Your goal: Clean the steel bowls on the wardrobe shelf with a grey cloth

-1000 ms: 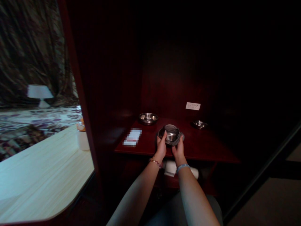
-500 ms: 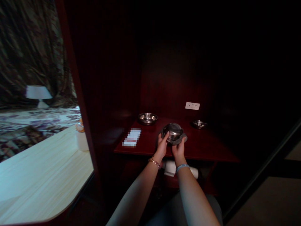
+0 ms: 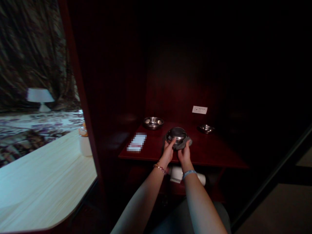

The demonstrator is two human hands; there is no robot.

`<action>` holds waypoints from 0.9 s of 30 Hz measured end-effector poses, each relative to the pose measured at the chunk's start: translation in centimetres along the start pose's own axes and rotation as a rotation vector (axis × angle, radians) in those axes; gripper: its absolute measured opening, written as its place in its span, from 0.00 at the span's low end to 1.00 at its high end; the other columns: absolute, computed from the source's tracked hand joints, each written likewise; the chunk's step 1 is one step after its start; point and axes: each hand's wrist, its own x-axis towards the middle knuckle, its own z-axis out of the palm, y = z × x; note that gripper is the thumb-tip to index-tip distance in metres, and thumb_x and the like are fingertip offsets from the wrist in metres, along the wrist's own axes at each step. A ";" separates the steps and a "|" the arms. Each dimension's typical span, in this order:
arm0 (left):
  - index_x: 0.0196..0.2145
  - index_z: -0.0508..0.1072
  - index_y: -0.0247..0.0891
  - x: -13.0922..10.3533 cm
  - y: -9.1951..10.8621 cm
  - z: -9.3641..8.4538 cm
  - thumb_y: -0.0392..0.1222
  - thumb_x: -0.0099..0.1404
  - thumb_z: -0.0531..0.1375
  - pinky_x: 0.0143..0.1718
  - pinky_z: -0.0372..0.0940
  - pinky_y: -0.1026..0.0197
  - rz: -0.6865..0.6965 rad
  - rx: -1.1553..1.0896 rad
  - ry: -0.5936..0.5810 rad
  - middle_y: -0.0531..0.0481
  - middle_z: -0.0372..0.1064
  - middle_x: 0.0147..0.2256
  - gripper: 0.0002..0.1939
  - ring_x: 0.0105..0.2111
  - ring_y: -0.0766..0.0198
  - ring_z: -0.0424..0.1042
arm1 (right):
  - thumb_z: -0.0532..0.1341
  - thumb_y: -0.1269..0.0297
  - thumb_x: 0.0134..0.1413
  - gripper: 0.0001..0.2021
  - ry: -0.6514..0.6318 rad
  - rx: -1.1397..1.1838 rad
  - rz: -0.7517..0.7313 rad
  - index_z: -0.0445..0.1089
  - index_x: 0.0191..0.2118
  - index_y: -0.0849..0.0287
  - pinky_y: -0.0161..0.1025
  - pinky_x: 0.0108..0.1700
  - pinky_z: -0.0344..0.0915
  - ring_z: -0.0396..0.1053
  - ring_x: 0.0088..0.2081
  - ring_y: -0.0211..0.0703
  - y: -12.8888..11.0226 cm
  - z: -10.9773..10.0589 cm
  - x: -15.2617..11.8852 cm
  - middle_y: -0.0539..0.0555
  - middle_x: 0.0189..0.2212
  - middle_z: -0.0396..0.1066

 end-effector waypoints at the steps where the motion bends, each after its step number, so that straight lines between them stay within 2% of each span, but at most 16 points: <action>1: 0.51 0.72 0.39 0.0 0.1 0.1 0.43 0.51 0.73 0.63 0.57 0.52 0.003 -0.016 -0.001 0.44 0.73 0.52 0.30 0.55 0.56 0.70 | 0.53 0.47 0.64 0.23 -0.004 -0.010 -0.001 0.72 0.51 0.59 0.42 0.62 0.63 0.73 0.52 0.39 0.0 0.1 -0.1 0.55 0.48 0.78; 8: 0.52 0.72 0.39 -0.3 0.5 0.4 0.44 0.54 0.72 0.62 0.58 0.51 0.035 -0.024 0.021 0.44 0.74 0.52 0.28 0.55 0.55 0.71 | 0.54 0.48 0.64 0.22 -0.028 -0.033 0.005 0.72 0.51 0.60 0.43 0.61 0.64 0.74 0.51 0.39 -0.1 0.4 -0.2 0.55 0.47 0.78; 15: 0.51 0.71 0.40 -0.2 0.2 0.3 0.43 0.54 0.72 0.63 0.58 0.52 0.110 0.030 0.044 0.45 0.73 0.53 0.28 0.56 0.56 0.70 | 0.54 0.47 0.63 0.23 0.004 -0.028 0.001 0.73 0.50 0.59 0.43 0.61 0.64 0.73 0.52 0.39 0.1 0.2 -0.2 0.54 0.47 0.78; 22: 0.50 0.71 0.38 -0.5 0.2 0.6 0.44 0.54 0.71 0.57 0.64 0.49 0.091 0.030 0.120 0.42 0.74 0.51 0.27 0.50 0.55 0.74 | 0.53 0.47 0.63 0.23 0.024 -0.010 0.032 0.72 0.50 0.60 0.45 0.62 0.63 0.74 0.51 0.40 0.2 -0.1 0.2 0.55 0.47 0.78; 27: 0.48 0.71 0.38 -0.1 -0.4 -0.1 0.46 0.54 0.70 0.56 0.65 0.51 0.120 0.107 0.167 0.43 0.74 0.49 0.25 0.49 0.55 0.74 | 0.51 0.48 0.63 0.24 0.063 0.009 0.043 0.72 0.51 0.59 0.45 0.61 0.63 0.74 0.49 0.39 -0.2 0.1 0.2 0.53 0.46 0.79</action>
